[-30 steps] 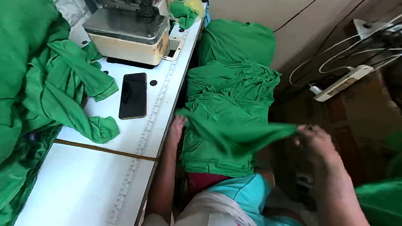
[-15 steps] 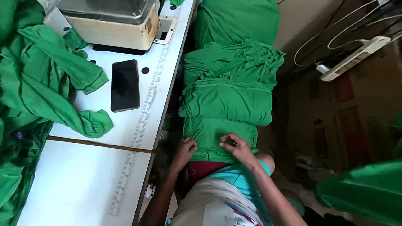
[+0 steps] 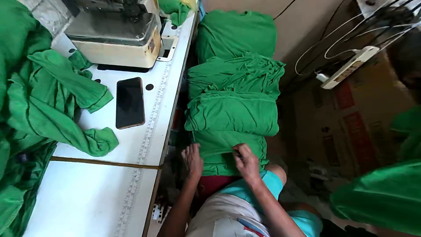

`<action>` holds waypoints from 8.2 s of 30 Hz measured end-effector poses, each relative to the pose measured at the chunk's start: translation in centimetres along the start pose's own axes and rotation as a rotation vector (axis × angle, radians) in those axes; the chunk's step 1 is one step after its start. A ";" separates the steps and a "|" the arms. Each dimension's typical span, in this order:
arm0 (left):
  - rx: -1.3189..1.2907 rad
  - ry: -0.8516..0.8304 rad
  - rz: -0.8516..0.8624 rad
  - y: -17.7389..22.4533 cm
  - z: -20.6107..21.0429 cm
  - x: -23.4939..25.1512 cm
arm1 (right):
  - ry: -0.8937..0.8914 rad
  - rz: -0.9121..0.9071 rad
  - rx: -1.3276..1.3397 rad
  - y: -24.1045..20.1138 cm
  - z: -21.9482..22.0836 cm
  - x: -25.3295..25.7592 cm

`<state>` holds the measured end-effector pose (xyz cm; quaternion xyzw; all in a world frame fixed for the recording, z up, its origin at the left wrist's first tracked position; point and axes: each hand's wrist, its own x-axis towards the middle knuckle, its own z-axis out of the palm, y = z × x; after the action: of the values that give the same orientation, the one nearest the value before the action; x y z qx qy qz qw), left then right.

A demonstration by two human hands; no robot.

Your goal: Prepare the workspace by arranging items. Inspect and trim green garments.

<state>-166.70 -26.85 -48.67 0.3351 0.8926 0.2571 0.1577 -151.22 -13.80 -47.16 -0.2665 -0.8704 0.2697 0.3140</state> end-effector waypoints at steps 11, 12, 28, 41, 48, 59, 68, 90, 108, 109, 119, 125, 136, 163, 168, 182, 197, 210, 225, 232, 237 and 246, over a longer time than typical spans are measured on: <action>-0.203 -0.152 0.120 -6.7 0.5 -2.6 | -0.375 0.567 -0.244 6.8 -3.3 1.0; -0.248 -0.100 0.107 -7.0 0.2 -2.9 | -0.275 0.611 -0.225 6.1 -3.5 0.9; -0.129 -0.250 0.141 0.2 0.1 1.7 | -0.624 0.476 0.406 2.3 3.9 2.3; -0.126 -0.075 0.226 -0.2 1.7 1.0 | -0.908 0.360 -0.013 -0.2 3.2 4.2; -0.161 0.090 -0.158 -3.4 -0.2 1.4 | -0.463 0.459 0.345 2.7 1.8 1.3; -0.146 0.066 0.368 -0.2 3.5 0.3 | -0.360 0.241 0.106 0.6 2.0 0.7; -0.294 0.382 -0.107 -6.2 -1.7 1.9 | -0.462 0.775 -0.304 4.9 -3.8 0.7; 0.114 0.156 0.152 2.8 2.4 4.8 | -0.187 0.866 -0.308 9.2 -7.5 -2.7; -0.145 -0.084 0.541 11.1 4.5 4.4 | -0.355 0.880 -0.324 8.3 -6.7 -1.2; -0.158 -0.030 0.551 10.4 4.2 4.7 | -0.360 0.869 -0.334 7.9 -6.7 -1.2; 0.248 -0.260 0.316 5.1 1.6 7.9 | -0.587 0.359 -0.007 5.7 -6.7 -4.7; -0.017 -0.116 0.236 9.1 2.0 5.7 | 0.092 0.609 0.526 5.9 -3.9 -2.3; -0.105 -0.432 0.393 6.8 5.6 4.5 | 0.032 1.046 0.910 7.0 0.5 -0.7; -0.375 -0.347 0.316 6.0 5.4 5.5 | -0.507 0.673 0.195 6.3 0.6 0.3; -0.542 -0.289 0.180 4.2 2.6 4.7 | -0.190 0.755 0.674 6.8 0.3 -0.9; -0.283 -0.455 0.429 7.8 5.0 3.0 | 0.270 1.130 1.338 8.6 -0.8 -1.0; -0.171 -0.448 0.460 7.0 5.9 3.1 | 0.268 1.156 1.366 8.6 -0.8 -0.9; -0.393 -0.350 0.409 5.1 5.3 3.3 | 0.240 1.110 1.257 8.3 -0.5 -1.0; -0.313 -0.279 0.422 5.1 6.3 3.2 | 0.146 1.037 1.088 7.5 -0.6 -1.2; 0.053 -0.436 0.488 6.9 5.9 2.6 | -0.093 0.901 0.749 6.6 -0.9 -1.6; 0.047 -0.464 0.519 7.0 5.1 3.8 | -0.258 0.815 0.535 6.2 -1.1 -1.7; 0.157 -0.481 0.511 7.3 5.4 4.5 | -0.414 0.743 0.492 6.2 -1.6 -1.8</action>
<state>-163.75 -17.16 -49.44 0.6094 0.7343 0.1328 0.2679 -147.08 -10.02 -50.79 -0.4179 -0.6711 0.6083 0.0708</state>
